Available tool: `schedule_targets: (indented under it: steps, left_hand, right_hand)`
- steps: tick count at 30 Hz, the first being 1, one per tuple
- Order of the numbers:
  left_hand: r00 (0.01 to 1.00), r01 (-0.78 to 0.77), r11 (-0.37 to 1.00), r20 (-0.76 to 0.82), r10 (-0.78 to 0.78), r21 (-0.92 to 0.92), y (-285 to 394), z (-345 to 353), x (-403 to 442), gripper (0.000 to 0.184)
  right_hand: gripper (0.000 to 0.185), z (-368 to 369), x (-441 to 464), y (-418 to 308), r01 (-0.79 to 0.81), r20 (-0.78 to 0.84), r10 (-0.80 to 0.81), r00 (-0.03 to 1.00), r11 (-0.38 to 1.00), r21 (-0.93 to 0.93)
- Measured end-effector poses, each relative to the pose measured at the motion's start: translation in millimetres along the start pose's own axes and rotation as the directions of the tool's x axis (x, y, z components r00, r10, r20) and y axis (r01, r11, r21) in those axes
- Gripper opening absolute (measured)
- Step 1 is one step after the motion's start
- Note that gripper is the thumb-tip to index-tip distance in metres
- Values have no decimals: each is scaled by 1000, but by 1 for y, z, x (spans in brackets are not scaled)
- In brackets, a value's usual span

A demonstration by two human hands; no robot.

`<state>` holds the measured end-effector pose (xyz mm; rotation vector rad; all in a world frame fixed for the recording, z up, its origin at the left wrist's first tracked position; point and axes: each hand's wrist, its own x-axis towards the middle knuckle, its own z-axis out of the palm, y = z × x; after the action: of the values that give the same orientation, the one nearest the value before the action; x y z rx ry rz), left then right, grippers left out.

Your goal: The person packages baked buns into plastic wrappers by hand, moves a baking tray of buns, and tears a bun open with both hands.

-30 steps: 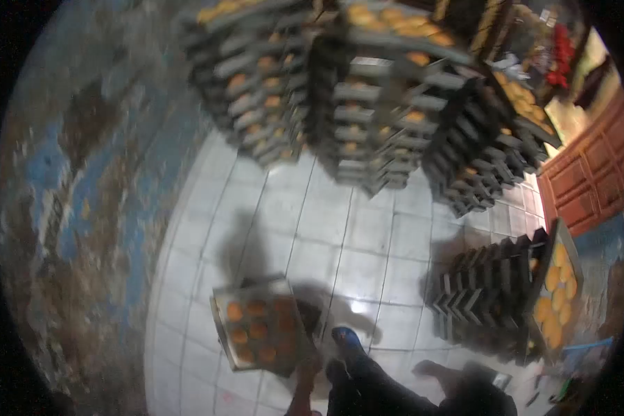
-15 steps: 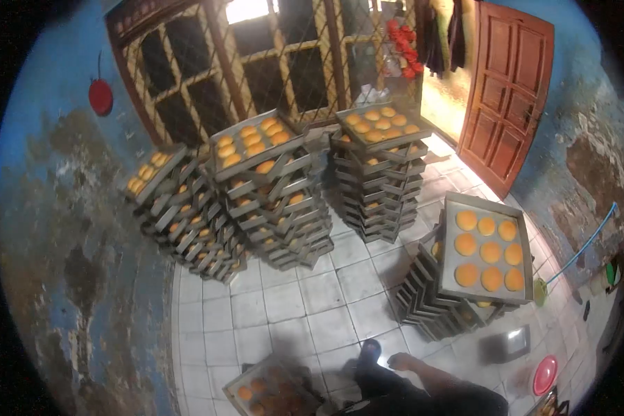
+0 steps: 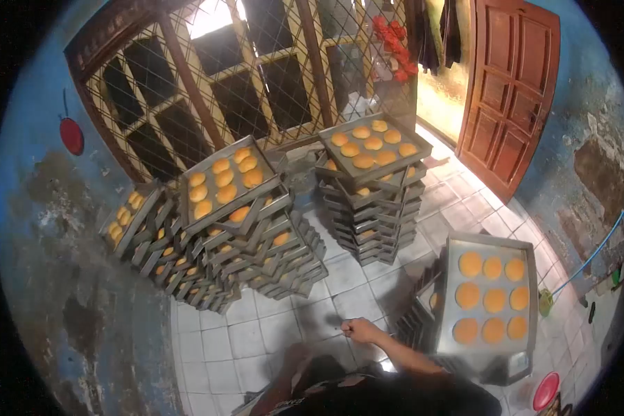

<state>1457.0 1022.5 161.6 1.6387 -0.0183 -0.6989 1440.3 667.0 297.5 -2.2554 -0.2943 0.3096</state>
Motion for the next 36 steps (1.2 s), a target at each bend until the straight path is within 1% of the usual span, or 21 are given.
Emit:
schedule_targets:
  steps: [3, 5, 6, 8, 9, 10, 11, 13, 15, 17, 18, 20, 22, 24, 25, 26, 27, 29, 33, 35, 36]
  left_hand:
    - [961, -275, 913, 62, 269, 303, -16, -18, 82, 40]
    - [964, -265, 955, 46, 261, 137, -20, -29, 109, 39]
    - [960, -260, 767, 245, 137, 587, -10, -44, 132, 43]
    - [922, -340, 396, 384, -37, 853, 12, -64, 183, 46]
    - [959, -163, 662, 276, -69, 731, 31, -79, 201, 44]
    - [981, 122, 934, 99, -165, 337, 68, -85, 217, 42]
    - [980, 191, 972, 32, -197, 136, 103, -89, 228, 39]
    - [975, 222, 974, -19, -223, -36, 154, -92, 246, 35]
    - [969, 247, 969, -7, -247, 22, 159, -102, 282, 34]
    - [980, 74, 877, 198, 25, -476, 143, -115, 312, 37]
    - [979, 76, 881, 202, 23, -468, 132, -123, 326, 37]
    - [936, 296, 794, 327, -130, -531, 123, -129, 356, 36]
    - [938, 344, 866, 171, -301, -363, 133, -112, 357, 36]
    - [863, 436, 692, 485, -141, -575, 138, -107, 375, 35]
    - [899, 396, 674, 413, -147, -624, 135, -107, 360, 36]
    - [933, 259, 787, 357, -54, -559, 148, -96, 354, 35]
    - [956, 274, 864, 217, -197, -422, 147, -86, 361, 35]
    - [884, 463, 789, 271, -380, -405, 176, -76, 376, 36]
    - [916, 402, 849, 154, -371, -343, 201, -51, 405, 37]
    - [943, 328, 800, 121, -310, -502, 208, -45, 418, 37]
    - [936, 344, 883, 35, -352, -320, 229, -36, 419, 38]
  right_hand:
    - [18, -35, 61, 17, -8, -88, 9, 996, 1000, 12]
    - [15, -48, 85, 19, -21, -137, 25, 990, 999, 35]
    - [14, -68, 102, 15, -90, -191, 89, 978, 996, 5]
    - [14, -132, 136, 11, -145, -320, 123, 939, 988, -46]
    - [14, -156, 151, 11, -128, -384, 100, 918, 991, -49]
    - [13, -186, 166, 1, -185, -450, 130, 884, 980, -79]
    - [12, -217, 180, -7, -239, -512, 155, 845, 966, -102]
    - [11, -271, 216, 26, -186, -617, 51, 785, 970, -156]
    - [15, -339, 239, 27, -267, -693, 120, 711, 958, -108]
    - [19, -401, 262, 32, -281, -797, 86, 598, 954, -108]
    - [21, -430, 278, 46, -341, -832, 74, 549, 929, -142]
    - [23, -487, 313, 95, -390, -881, 15, 472, 900, -194]
    - [23, -539, 346, 139, -442, -872, 1, 490, 862, -247]
    - [23, -596, 384, 166, -478, -853, 27, 520, 838, -265]
    - [21, -615, 401, 191, -496, -869, -1, 494, 821, -282]
    - [19, -633, 419, 217, -515, -882, -31, 469, 803, -302]
    - [19, -650, 441, 247, -503, -883, -19, 469, 816, -285]
    - [14, -680, 483, 304, -594, -874, -18, 486, 726, -346]
    - [29, -703, 538, 352, -651, -876, 8, 483, 672, -353]
    - [24, -697, 560, 366, -662, -877, 66, 475, 683, -308]
    - [25, -691, 567, 370, -650, -901, 92, 423, 724, -231]
